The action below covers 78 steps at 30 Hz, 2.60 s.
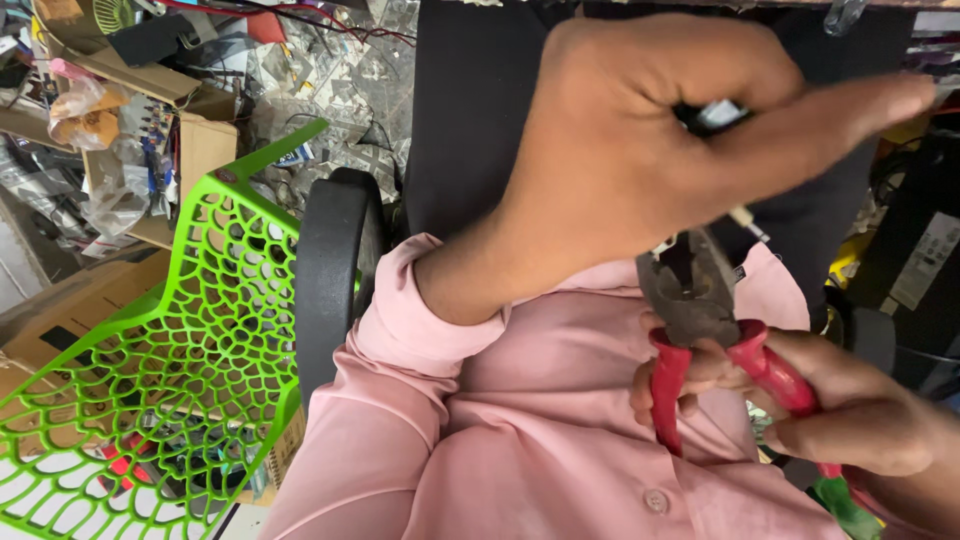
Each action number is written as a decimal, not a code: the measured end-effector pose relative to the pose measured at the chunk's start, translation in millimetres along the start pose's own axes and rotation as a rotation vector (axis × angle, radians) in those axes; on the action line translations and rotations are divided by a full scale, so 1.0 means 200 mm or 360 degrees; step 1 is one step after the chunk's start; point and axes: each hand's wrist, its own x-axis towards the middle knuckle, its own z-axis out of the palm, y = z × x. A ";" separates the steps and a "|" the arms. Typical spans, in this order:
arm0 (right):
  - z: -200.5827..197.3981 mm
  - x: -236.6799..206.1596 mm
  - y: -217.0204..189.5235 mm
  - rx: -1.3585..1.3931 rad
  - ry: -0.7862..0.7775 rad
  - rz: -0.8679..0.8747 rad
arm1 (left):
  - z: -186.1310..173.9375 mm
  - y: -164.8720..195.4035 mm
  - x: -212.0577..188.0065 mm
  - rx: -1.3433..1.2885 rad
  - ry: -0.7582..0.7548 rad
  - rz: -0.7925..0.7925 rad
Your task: The person sits at a cluttered repair workbench and works on a small electrical component, prying it open and manipulating its parts by hand. They use pliers to grip and bend a metal terminal and a screwdriver to work inside the component, turning it over repeatedly while reassembling the parts.
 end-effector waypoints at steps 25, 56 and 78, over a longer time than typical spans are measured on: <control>0.04 -0.01 -0.20 0.0170 -0.0085 0.0328 | -0.11 -0.10 -0.08 -0.1548 0.0112 -0.0956; -0.05 -0.06 -0.17 -0.0201 -0.0372 0.0207 | -0.10 0.10 0.08 -0.0328 -0.0292 -0.0006; -0.14 -0.15 -0.02 -0.0326 -0.0212 0.0611 | -0.10 0.14 0.08 -0.0205 -0.0390 -0.0061</control>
